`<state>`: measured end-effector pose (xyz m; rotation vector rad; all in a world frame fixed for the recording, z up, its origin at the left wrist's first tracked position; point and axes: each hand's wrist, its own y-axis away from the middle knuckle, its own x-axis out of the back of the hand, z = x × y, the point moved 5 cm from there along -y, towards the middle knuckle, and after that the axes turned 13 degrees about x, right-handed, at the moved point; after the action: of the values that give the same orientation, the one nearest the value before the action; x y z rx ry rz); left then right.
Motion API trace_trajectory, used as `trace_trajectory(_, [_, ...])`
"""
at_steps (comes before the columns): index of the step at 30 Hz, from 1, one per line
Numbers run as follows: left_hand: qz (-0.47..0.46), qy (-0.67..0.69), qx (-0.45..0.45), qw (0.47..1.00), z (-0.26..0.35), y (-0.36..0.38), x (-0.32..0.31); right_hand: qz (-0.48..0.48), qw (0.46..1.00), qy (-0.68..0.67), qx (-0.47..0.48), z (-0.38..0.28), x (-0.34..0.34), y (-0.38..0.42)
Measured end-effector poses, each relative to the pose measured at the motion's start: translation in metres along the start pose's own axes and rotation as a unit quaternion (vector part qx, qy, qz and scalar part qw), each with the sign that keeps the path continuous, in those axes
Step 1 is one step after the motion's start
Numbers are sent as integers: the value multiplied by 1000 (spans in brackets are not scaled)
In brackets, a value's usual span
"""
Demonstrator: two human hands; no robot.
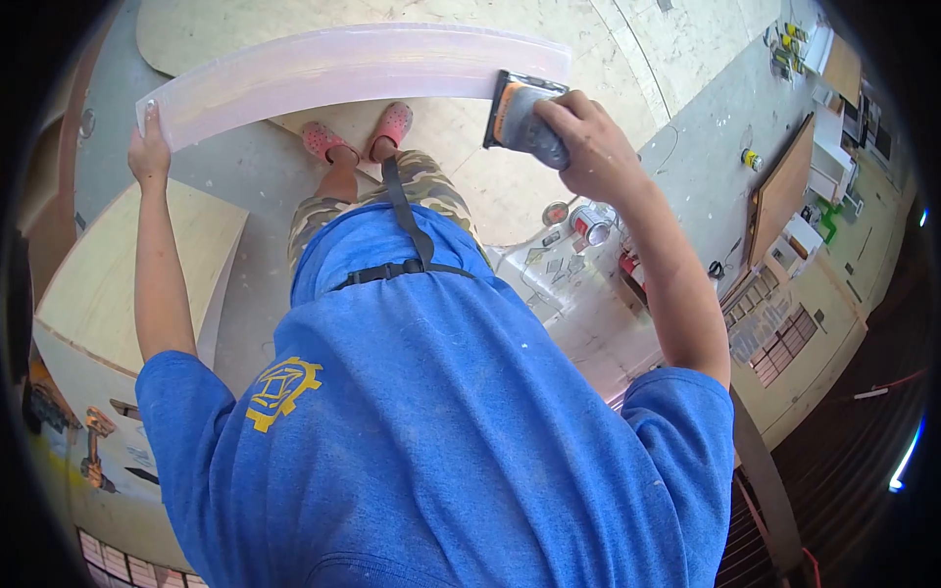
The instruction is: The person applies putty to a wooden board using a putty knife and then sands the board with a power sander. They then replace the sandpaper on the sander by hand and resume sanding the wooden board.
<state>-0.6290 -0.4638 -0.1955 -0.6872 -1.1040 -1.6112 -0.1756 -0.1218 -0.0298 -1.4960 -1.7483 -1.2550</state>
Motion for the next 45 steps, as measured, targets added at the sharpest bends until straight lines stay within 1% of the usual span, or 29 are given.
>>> trace_trajectory(1, [2, -4, 7, 1000, -3, 1, -1, -11, 1000, 9, 19, -6, -4, -8])
trace_trajectory(3, [29, -13, -21, 999, -5, -6, -2, -16, 999, 6, 29, -23, -6, -32])
trace_trajectory(7, [26, -12, 2, 1000, -4, -1, -3, -34, 998, 18, 44, -61, -9, -70])
trace_trajectory(9, [-1, 9, -14, 1000, -3, -2, -6, -28, 997, 31, 63, -77, -11, -92])
trace_trajectory(10, [4, 11, -6, 1000, -2, 1, -6, -32, 996, 32, 72, -88, -12, -102])
trace_trajectory(12, [-17, -11, 8, 1000, 0, 0, -7, -40, 997, 27, 57, -105, -12, -122])
trace_trajectory(13, [-13, -9, 13, 1000, -7, -6, -10, -48, 995, 43, 74, -117, -12, -134])
trace_trajectory(15, [-36, 11, -19, 999, -15, -15, -22, -63, 994, 45, 77, -138, -15, -157])
trace_trajectory(17, [-45, 22, -15, 999, -11, -9, -19, -85, 992, 49, 77, -160, -19, -179])
trace_trajectory(21, [-77, 66, -18, 995, 9, 7, -9, -62, 993, 64, 78, -201, -26, -212])
trace_trajectory(23, [-83, 81, -27, 993, 13, 12, -8, -19, 993, 37, 108, -212, -28, -219])
trace_trajectory(24, [-81, 92, -30, 992, 13, 10, -6, -15, 994, 39, 101, -208, -29, -218])
trace_trajectory(25, [-107, 84, -9, 991, 11, 8, -8, 7, 994, 25, 102, -205, -31, -214])
trace_trajectory(26, [-110, 82, -12, 990, 10, 7, -9, 26, 994, 9, 104, -201, -33, -208])
trace_trajectory(28, [-112, 75, -21, 991, 8, 4, -10, 26, 994, -16, 102, -184, -28, -187])
trace_trajectory(32, [-112, 70, -16, 991, 6, 2, -11, -15, 999, -34, -32, -122, -16, -133])
trace_trajectory(34, [-117, 96, -18, 988, 6, 4, -12, -29, 997, -29, -72, -89, -6, -104])
trace_trajectory(35, [-115, 96, -15, 989, 6, 4, -11, -31, 997, -30, -70, -74, -4, -87])
trace_trajectory(36, [-106, 92, -16, 990, 7, 4, -11, -13, 998, -22, -57, -59, -2, -72])
trace_trajectory(38, [-98, 84, -14, 992, 8, 8, -9, 2, 999, -18, -45, -50, -1, -65])
trace_trajectory(40, [-91, 88, -13, 992, 19, 13, -8, -10, 1000, -13, 17, -52, 4, -69])
trace_trajectory(45, [-72, 91, -9, 993, 10, 11, -7, -27, 998, -30, 45, -103, -10, -120])
